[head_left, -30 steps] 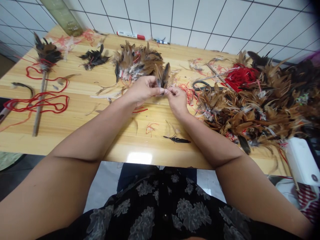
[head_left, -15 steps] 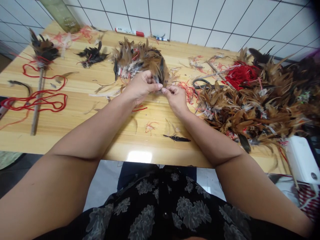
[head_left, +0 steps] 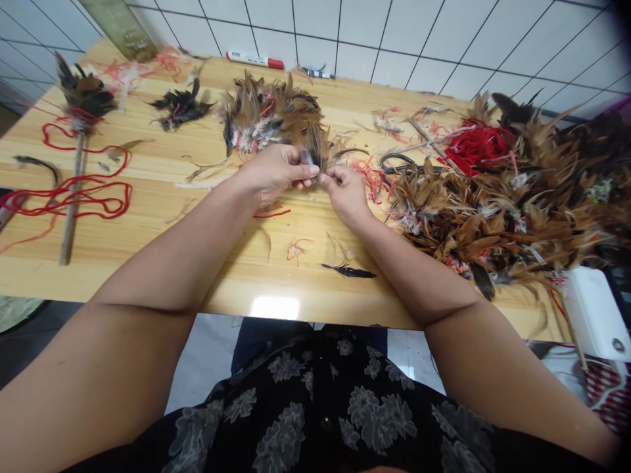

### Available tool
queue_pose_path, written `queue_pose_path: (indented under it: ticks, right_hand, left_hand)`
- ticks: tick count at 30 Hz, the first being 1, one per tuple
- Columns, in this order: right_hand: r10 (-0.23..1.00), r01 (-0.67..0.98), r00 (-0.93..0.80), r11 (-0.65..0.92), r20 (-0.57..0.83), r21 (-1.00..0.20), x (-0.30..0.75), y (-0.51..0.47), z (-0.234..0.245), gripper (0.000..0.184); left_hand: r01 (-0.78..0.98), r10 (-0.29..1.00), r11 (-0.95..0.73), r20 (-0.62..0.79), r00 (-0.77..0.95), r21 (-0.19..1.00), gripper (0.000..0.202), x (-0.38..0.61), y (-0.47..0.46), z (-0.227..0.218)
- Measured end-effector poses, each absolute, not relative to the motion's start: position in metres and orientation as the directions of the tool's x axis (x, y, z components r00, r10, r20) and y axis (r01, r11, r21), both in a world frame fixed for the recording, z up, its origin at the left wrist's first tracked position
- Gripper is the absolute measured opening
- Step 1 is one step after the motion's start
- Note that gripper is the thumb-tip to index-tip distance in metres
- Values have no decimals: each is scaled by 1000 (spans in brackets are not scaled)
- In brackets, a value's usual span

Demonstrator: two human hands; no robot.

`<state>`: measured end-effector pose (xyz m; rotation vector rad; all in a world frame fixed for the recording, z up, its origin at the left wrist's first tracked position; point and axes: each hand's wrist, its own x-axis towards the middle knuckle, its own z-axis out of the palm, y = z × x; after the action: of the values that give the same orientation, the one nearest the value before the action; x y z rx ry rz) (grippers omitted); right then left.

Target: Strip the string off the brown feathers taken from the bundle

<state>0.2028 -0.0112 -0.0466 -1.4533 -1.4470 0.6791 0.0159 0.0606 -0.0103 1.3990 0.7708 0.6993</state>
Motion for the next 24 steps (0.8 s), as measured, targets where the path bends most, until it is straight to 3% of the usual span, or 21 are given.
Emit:
queue_pose_path:
  ticks: [6,16,22,24]
  right_hand:
    - [947,548,170,139,272,-825,201,-17,-43,29]
    - [943,649,197,80,268,-757,196,-19,-45,28]
    - [962,460,143,143,232,-876,202,-14,-51,11]
    - [971,322,137,142,195,-936,205,-12,-49,18]
  left_hand:
    - [77,863,3,-42,504,997,42,24,46,-4]
    - [199,876,-133,22,481,971,26,32,48,-19]
    - [95,882,-83,29,470,992,35,27,60,-24]
    - [34,879,-37,16,477,999,36,24,64,-22]
